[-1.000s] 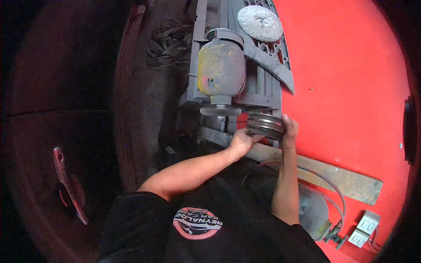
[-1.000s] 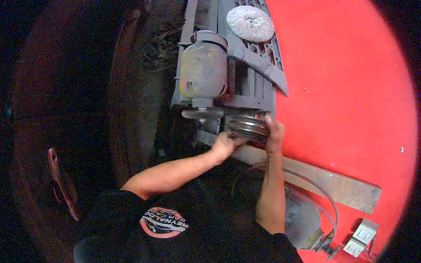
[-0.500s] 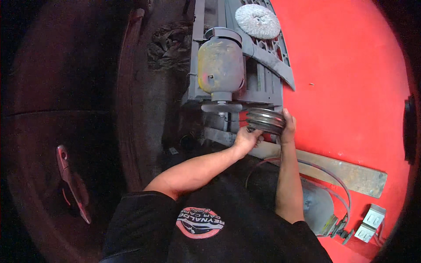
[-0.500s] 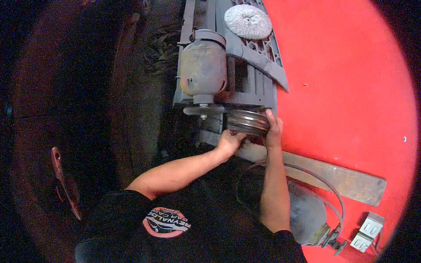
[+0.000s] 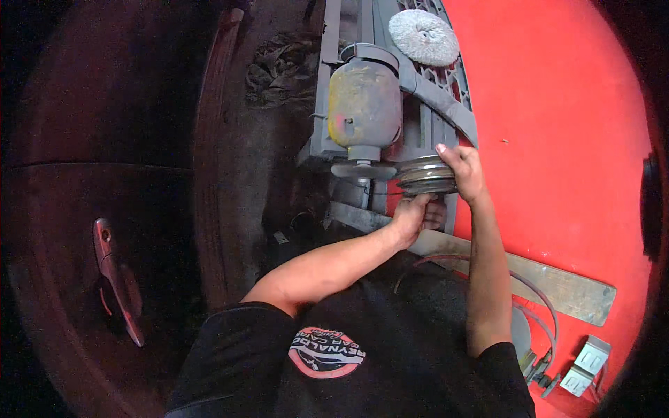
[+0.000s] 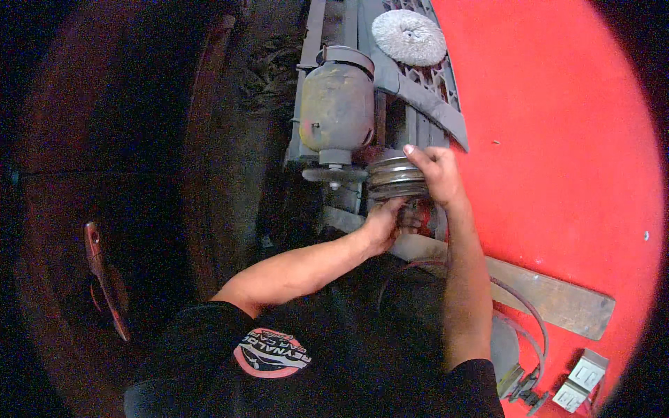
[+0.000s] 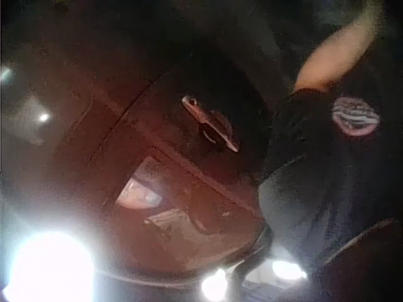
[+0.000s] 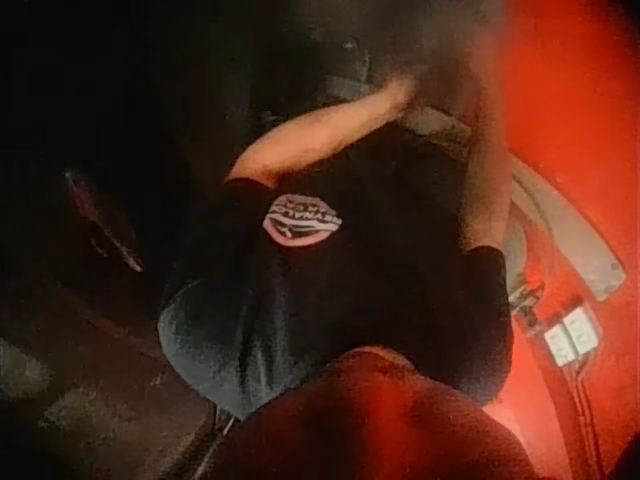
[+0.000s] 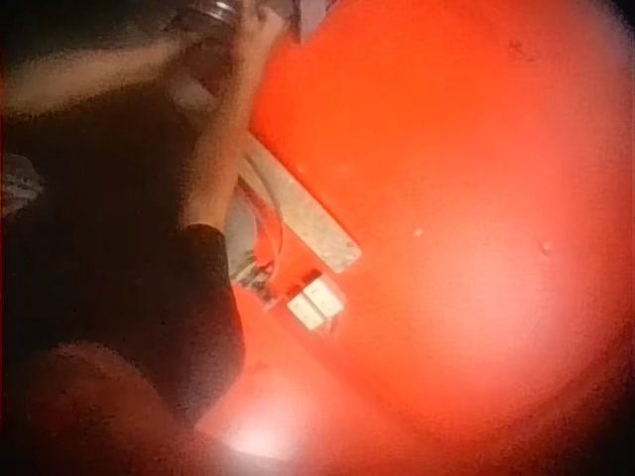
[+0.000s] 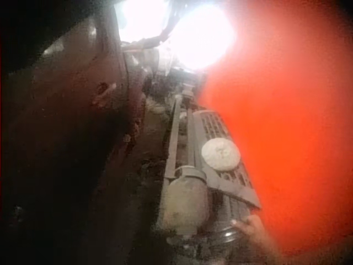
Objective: The person grinds a metal pulley against a rotating bench grinder wheel, rotating the pulley by hand to reach different parts of its circumference.
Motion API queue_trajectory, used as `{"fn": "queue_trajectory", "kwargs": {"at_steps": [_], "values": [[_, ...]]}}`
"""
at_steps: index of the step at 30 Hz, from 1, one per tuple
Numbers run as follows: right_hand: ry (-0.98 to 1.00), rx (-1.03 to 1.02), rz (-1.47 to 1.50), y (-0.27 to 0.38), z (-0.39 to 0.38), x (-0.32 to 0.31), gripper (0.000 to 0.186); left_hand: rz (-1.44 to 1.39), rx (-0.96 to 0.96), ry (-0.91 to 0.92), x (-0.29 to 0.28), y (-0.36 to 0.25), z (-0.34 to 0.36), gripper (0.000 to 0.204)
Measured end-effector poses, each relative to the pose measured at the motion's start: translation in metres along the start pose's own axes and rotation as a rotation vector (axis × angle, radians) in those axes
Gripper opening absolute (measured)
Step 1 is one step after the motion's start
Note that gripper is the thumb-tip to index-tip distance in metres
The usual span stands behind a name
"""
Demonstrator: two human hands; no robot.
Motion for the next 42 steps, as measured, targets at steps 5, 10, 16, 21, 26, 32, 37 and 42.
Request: {"fn": "queue_trajectory", "kwargs": {"at_steps": [5, 10, 16, 21, 26, 32, 37, 42], "values": [[0.059, -0.050, -0.153, 0.007, 0.007, 0.005, 0.052, -0.005, 0.000, 0.098, -0.008, 0.008, 0.014, 0.029], [0.024, -0.053, -0.122, -0.001, 0.001, 0.006, 0.053, 0.020, -0.012, 0.121, -0.014, 0.014, 0.021, 0.029], [0.035, -0.048, -0.195, -0.009, 0.004, 0.009, 0.053, 0.010, -0.051, 0.159, -0.024, 0.026, 0.036, 0.030], [0.037, -0.004, -0.140, -0.017, 0.001, 0.014, 0.052, 0.007, -0.018, 0.196, -0.029, 0.028, 0.037, 0.032], [0.012, -0.036, -0.200, -0.027, 0.003, 0.019, 0.052, -0.022, -0.040, 0.158, -0.026, 0.027, 0.033, 0.031], [-0.027, 0.003, -0.193, -0.042, -0.005, 0.025, 0.059, 0.085, -0.065, 0.022, -0.057, 0.043, 0.060, 0.029], [-0.227, 0.051, 0.157, -0.050, -0.052, -0.017, 0.051, 0.822, 0.597, -0.249, -0.022, -0.013, 0.004, 0.023], [-0.252, 0.017, 0.314, -0.075, -0.056, -0.033, 0.043, 0.905, 0.733, -0.377, -0.020, 0.001, 0.008, 0.029]]}}
Point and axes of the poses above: each hand's wrist, its own z-axis towards the middle knuckle, its own x-axis out of the palm, y = z × x, the point moved 3 cm from there along z, towards the middle knuckle, and after that the axes turned 9 degrees about -y, right-handed, at the moved point
